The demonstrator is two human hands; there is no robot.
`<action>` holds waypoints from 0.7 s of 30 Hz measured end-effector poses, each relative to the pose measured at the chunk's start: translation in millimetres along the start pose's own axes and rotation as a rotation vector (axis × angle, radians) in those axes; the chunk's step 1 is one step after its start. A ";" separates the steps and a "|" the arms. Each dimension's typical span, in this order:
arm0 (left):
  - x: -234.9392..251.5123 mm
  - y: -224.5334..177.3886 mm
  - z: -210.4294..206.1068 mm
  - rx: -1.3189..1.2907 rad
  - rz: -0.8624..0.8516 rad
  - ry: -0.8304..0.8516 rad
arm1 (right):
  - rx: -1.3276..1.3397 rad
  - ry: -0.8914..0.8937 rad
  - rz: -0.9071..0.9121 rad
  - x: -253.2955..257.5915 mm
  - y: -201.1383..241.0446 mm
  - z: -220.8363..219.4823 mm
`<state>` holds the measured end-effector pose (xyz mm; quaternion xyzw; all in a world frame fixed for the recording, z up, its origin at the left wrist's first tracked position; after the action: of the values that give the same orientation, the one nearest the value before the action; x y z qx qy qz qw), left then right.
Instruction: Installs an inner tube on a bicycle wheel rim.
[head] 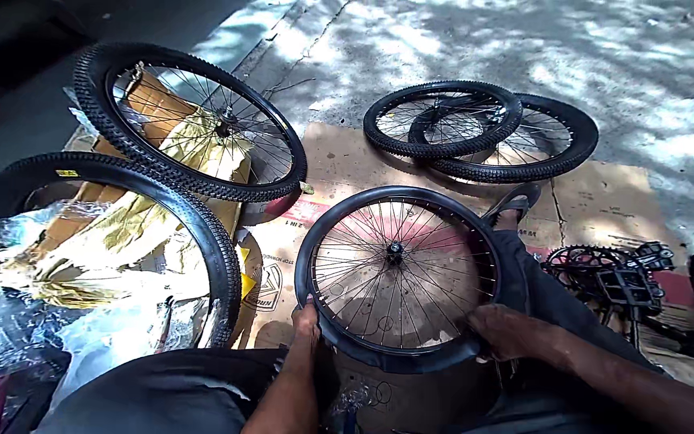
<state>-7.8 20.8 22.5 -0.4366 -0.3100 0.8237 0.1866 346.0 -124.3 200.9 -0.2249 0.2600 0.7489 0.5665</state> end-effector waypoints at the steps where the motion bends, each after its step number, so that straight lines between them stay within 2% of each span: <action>1: 1.0 4.1 -1.5 -0.020 0.026 0.024 | -0.010 -0.029 0.017 -1.4 -1.9 5.0; 4: 4.0 12.2 -4.2 -0.099 0.090 0.100 | -0.014 -0.073 0.078 3.4 -5.6 -12.2; 7: 4.1 18.5 -7.0 -0.045 0.051 0.152 | -0.023 0.061 0.018 10.6 -5.7 -43.6; 9: 5.6 19.9 -8.0 -0.001 0.023 0.131 | -0.003 0.048 0.003 11.3 6.5 -40.3; 11: 12.9 22.4 -1.8 0.026 0.035 0.105 | 0.115 -0.116 0.020 0.3 28.0 -7.7; 14: 24.9 28.4 7.4 0.021 0.064 0.102 | 0.264 -0.629 0.090 -7.1 33.2 29.5; 16: 21.5 25.8 4.6 0.000 0.062 0.126 | 0.332 -0.898 0.019 12.4 20.0 38.6; 18: 14.2 22.5 -1.4 -0.008 0.037 0.121 | 0.334 -0.947 -0.137 48.1 3.0 26.7; 20: 10.0 15.1 -5.9 -0.029 0.005 0.082 | 0.342 -0.821 -0.261 72.5 -4.9 14.6; 21: 9.3 8.4 -7.6 -0.061 -0.003 0.063 | 0.316 -0.761 -0.251 72.5 -1.2 13.9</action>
<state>-6.8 22.5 8.0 -0.4672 -0.3298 0.7994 0.1842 328.0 -62.0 165.6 0.1269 0.1147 0.6547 0.7363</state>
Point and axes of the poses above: each hand's wrist, its own x-axis towards the middle knuckle, its own z-axis out of the back of the hand, y = z × x, the point moved 1 cm from there along x, towards the middle knuckle, and after that the axes turned 14 degrees about -y, right-handed, at the moved point
